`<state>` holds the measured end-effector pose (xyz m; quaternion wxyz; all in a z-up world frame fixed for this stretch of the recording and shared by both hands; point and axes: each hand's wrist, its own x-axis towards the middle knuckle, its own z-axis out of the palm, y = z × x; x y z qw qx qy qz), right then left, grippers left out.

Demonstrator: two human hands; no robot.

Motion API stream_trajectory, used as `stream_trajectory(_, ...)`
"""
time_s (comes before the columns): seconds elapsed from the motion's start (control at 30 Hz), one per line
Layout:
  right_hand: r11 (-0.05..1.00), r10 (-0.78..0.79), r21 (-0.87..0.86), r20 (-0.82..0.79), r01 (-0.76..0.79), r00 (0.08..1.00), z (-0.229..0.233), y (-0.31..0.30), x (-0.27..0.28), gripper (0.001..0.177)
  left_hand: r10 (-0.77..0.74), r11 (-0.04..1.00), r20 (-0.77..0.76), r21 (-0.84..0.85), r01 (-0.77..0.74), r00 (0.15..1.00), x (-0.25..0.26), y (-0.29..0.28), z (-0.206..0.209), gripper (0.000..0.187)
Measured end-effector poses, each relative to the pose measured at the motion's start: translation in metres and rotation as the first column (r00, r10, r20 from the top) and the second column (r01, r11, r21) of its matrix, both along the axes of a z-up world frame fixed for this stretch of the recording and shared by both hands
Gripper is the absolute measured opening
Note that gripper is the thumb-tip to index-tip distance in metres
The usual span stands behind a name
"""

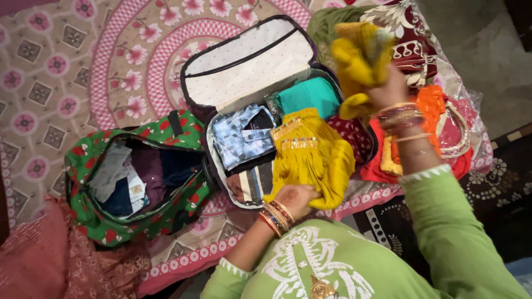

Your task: The person folds and packs clothes including shirts, pants, and dresses into a patterned bag and a suitcase by hand while sitting on a bed.

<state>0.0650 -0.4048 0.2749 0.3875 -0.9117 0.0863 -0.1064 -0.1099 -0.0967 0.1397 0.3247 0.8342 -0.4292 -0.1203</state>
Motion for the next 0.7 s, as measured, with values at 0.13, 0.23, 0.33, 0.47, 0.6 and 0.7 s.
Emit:
stream_trajectory(0.13,0.858,0.104,-0.509,0.039,-0.070,0.994,-0.047,0.070,0.017,0.075,0.032,0.986,-0.053,0.165,-0.023,0.998,-0.008,-0.008,0.042,0.039)
stream_trajectory(0.23,0.631,0.234,-0.720,-0.179,-0.290,0.956,-0.111,0.082,0.021,0.074,0.104,0.990,0.097,-0.110,-0.093,0.990,-0.006,-0.008,0.050,0.043)
stream_trajectory(0.33,0.390,0.376,-0.816,-0.282,-0.426,0.883,-0.158,0.081,0.020,0.092,-0.004,1.000,-0.365,-0.027,-0.006,0.931,0.009,-0.005,0.029,0.044)
stream_trajectory(0.47,0.842,0.489,-0.060,-0.336,-0.537,0.805,-0.134,0.045,0.033,0.076,0.103,0.950,-0.284,-0.256,-0.179,0.953,0.059,0.011,-0.026,0.050)
stream_trajectory(0.6,0.967,0.256,0.042,-0.074,-0.253,0.964,-0.056,0.035,0.001,0.038,0.278,0.947,-0.377,-0.049,-0.319,0.883,0.140,0.015,-0.069,0.043)
stream_trajectory(0.7,0.941,0.294,-0.252,0.284,-0.225,0.913,-0.022,0.051,-0.058,0.024,0.340,0.878,-0.420,-0.178,-0.444,0.841,0.171,0.011,-0.100,0.031)
